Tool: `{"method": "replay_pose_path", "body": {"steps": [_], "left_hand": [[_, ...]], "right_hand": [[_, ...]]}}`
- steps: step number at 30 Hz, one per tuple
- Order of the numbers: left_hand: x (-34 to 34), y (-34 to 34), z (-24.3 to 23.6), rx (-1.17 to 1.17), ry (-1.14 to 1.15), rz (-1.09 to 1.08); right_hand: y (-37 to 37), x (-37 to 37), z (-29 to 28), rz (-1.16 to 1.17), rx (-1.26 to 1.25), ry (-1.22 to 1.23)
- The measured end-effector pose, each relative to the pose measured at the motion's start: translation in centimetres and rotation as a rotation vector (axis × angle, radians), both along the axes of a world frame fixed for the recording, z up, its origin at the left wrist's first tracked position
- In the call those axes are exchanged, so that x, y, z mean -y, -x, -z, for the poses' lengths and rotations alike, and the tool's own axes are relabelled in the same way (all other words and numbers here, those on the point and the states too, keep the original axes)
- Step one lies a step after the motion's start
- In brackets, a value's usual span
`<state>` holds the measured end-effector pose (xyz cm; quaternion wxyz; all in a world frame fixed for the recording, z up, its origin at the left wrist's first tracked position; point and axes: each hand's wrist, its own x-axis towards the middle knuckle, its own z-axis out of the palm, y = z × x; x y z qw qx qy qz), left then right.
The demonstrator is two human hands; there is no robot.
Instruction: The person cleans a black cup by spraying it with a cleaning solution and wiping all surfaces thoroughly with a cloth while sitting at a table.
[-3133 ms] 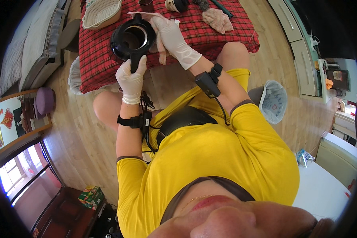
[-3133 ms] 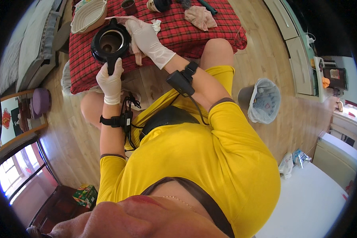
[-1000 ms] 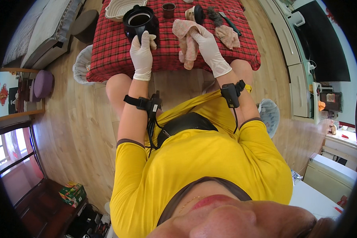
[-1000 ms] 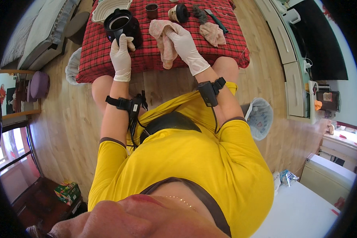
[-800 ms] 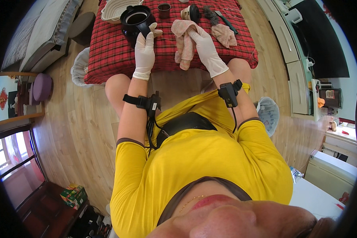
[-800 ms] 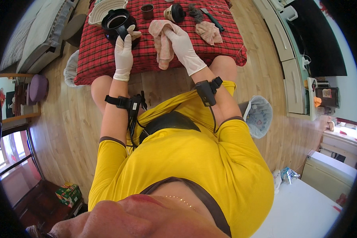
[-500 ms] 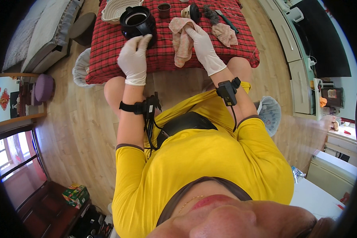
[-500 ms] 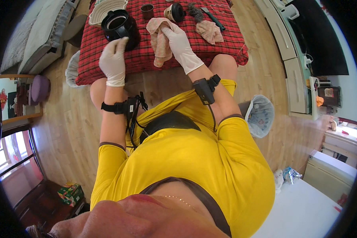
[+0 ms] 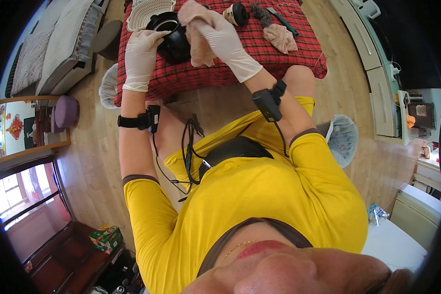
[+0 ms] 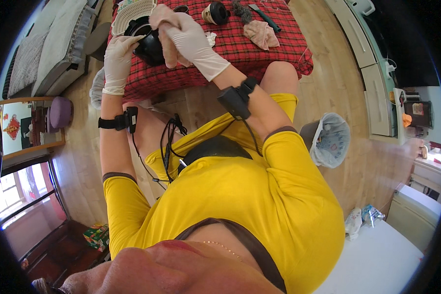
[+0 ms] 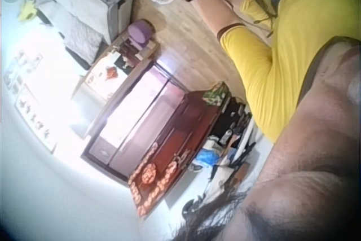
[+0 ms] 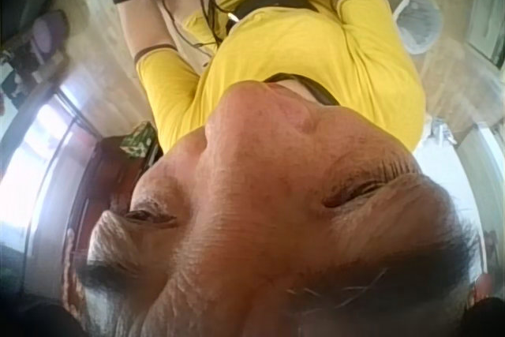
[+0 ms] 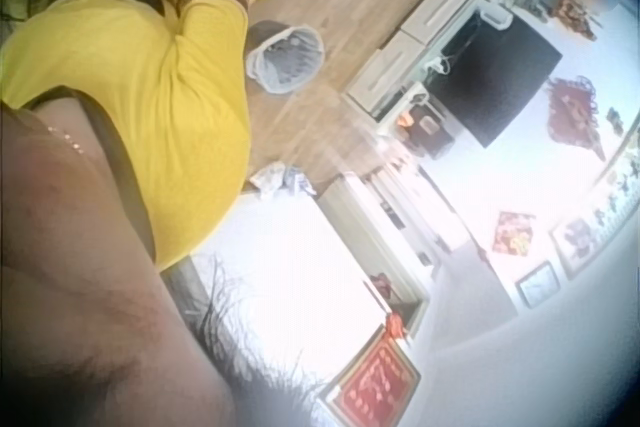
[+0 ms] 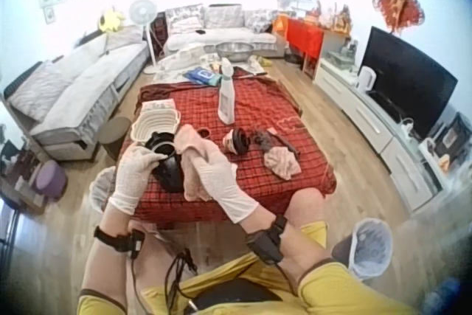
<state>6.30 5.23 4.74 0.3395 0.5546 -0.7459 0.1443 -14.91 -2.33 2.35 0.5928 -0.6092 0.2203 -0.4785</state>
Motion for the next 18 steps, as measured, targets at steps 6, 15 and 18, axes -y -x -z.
{"method": "replay_pose_path", "body": {"steps": [6,15,18], "left_hand": [[0.8,0.0,1.5,-0.009,0.08,-0.04],[-0.1,1.4,0.2,-0.008,0.006,-0.041],[0.4,1.2,0.4,-0.005,0.021,-0.043]], "right_hand": [[-3.1,-0.4,1.8,0.228,-0.296,0.693],[-2.3,-1.5,4.1,0.298,-0.439,0.809],[-1.8,-1.2,4.8,0.342,-0.481,0.893]]}}
